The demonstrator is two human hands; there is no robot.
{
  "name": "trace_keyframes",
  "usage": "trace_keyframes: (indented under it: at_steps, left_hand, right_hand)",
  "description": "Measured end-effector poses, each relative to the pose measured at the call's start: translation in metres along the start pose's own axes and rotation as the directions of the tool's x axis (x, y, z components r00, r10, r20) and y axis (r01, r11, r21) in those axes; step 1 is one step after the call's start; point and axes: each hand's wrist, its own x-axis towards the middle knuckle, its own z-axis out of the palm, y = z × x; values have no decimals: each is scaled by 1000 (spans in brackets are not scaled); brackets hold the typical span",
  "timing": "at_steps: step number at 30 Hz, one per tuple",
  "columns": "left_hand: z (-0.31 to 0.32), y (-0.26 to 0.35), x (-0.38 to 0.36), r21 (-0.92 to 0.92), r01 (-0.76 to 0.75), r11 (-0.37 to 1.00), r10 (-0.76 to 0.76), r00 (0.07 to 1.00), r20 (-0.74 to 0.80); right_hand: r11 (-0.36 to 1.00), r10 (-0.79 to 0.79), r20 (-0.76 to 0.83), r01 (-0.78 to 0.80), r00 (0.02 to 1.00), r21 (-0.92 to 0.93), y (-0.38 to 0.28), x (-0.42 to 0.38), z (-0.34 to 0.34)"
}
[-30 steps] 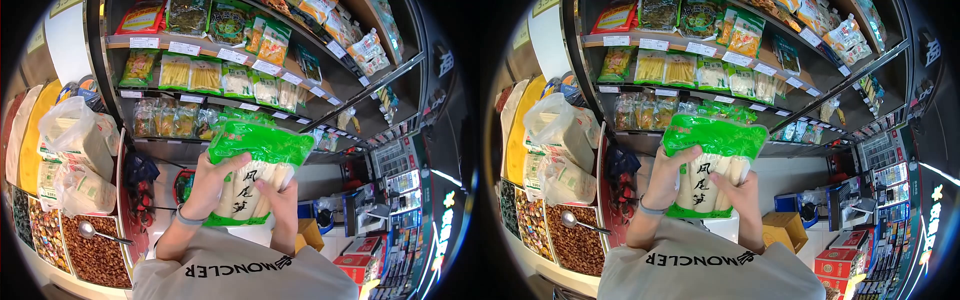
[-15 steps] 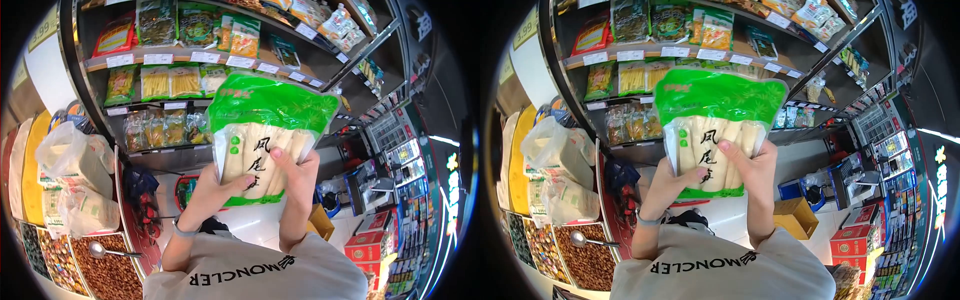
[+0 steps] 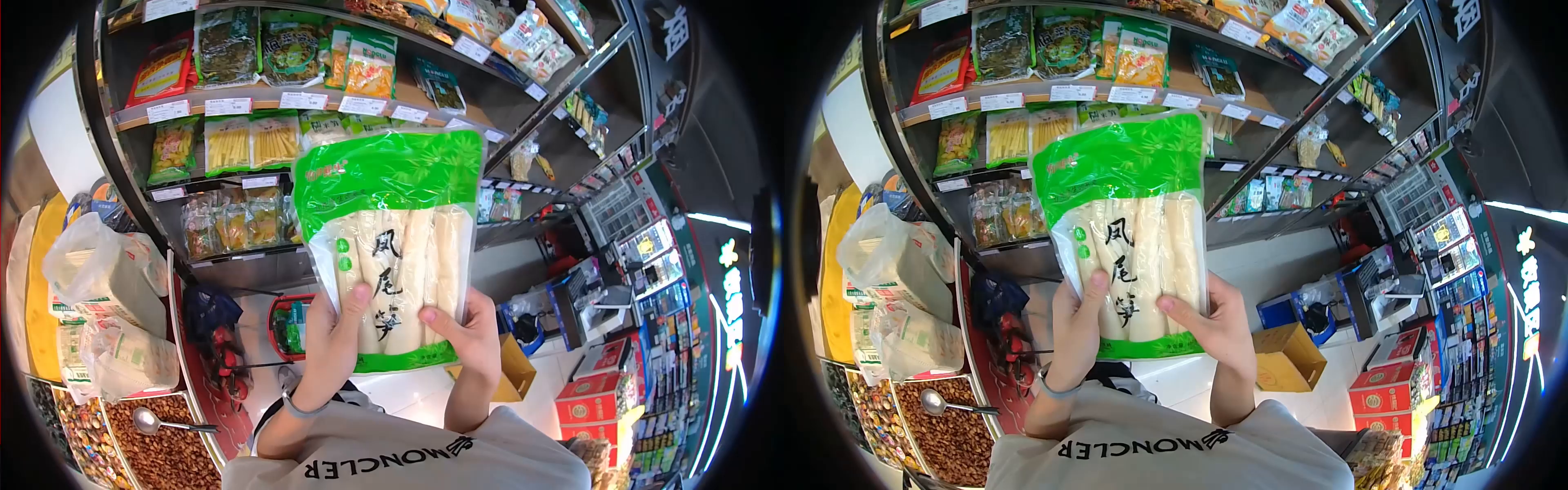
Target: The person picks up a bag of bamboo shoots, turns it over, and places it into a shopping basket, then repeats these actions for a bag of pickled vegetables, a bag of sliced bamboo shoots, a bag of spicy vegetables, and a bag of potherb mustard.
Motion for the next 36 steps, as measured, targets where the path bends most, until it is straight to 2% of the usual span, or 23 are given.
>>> trace_keyframes:
  at_steps: [2,5,8,11,12,13,15,16,17,18,19,20,21,22,23,24,25,27,29,31,33,35,36]
  left_hand:
    - [8,-10,0,80,-152,985,160,980,-118]
    - [16,-20,3,153,-187,970,207,970,-130]
    - [23,-25,8,36,-53,998,56,996,-72]
    - [39,-42,16,17,-91,996,92,989,-115]
    - [49,-52,20,71,-127,989,139,968,-208]
    - [50,-63,24,71,-122,990,135,968,-214]
    - [52,-81,33,233,-40,972,100,963,-249]
    - [63,-71,37,62,18,998,-6,984,-180]
    - [47,-99,43,-289,226,930,-222,974,46]
    - [48,-122,59,-524,366,769,-161,905,395]
    - [56,-126,71,-642,548,536,21,752,659]
    - [67,-125,65,-635,622,459,-28,724,689]
    - [79,-129,63,-643,680,354,-16,692,722]
    - [89,-130,69,-615,725,310,36,638,770]
    - [98,-132,75,-578,772,263,86,578,811]
    - [107,-143,80,-578,774,259,69,581,811]
    - [116,-159,86,-593,768,242,169,569,805]
    - [131,-181,96,-610,761,222,265,555,789]
    - [146,-196,101,-584,781,221,341,499,797]
    - [162,-204,97,-606,779,162,314,541,780]
    - [173,-207,100,-608,762,224,226,566,793]
    - [182,-212,106,-606,772,191,269,553,789]
    - [185,-212,108,-622,754,213,191,592,783]
  right_hand:
    - [1000,-27,-119,26,993,-16,5,-2,-2]
    - [991,-130,-229,132,965,-7,17,-1,-12]
    - [986,-164,-292,167,942,-15,23,-5,-22]
    - [979,-202,-328,178,923,-103,26,-12,-33]
    - [972,-216,-344,170,914,-161,24,-15,-36]
    - [973,-211,-341,165,916,-160,25,-19,-40]
    - [933,-345,-94,330,934,-146,25,-27,-48]
    - [936,-325,70,332,943,-119,12,-28,-52]
    - [961,-259,214,273,942,-36,3,-28,-57]
    - [955,-277,269,294,922,-25,5,-27,-66]
    - [950,-293,325,313,899,-11,9,-26,-75]
    - [952,-292,331,307,898,7,18,-28,-83]
    - [957,-273,188,287,943,-50,31,-32,-90]
    - [961,-253,37,256,967,-105,41,-34,-98]
    - [964,-249,33,251,968,-91,48,-34,-106]
    - [968,-210,-16,206,978,-145,54,-35,-115]
    - [967,-172,-62,157,983,-199,60,-36,-124]
    - [971,-148,-43,136,988,-197,70,-39,-136]
    - [985,148,-32,-150,988,-81,73,-42,-145]
    - [984,178,-6,-177,984,14,86,-41,-159]
    - [950,253,11,-250,968,187,92,-40,-168]
    - [956,178,23,-178,984,233,95,-34,-177]
    - [917,312,164,-341,936,204,95,-33,-187]
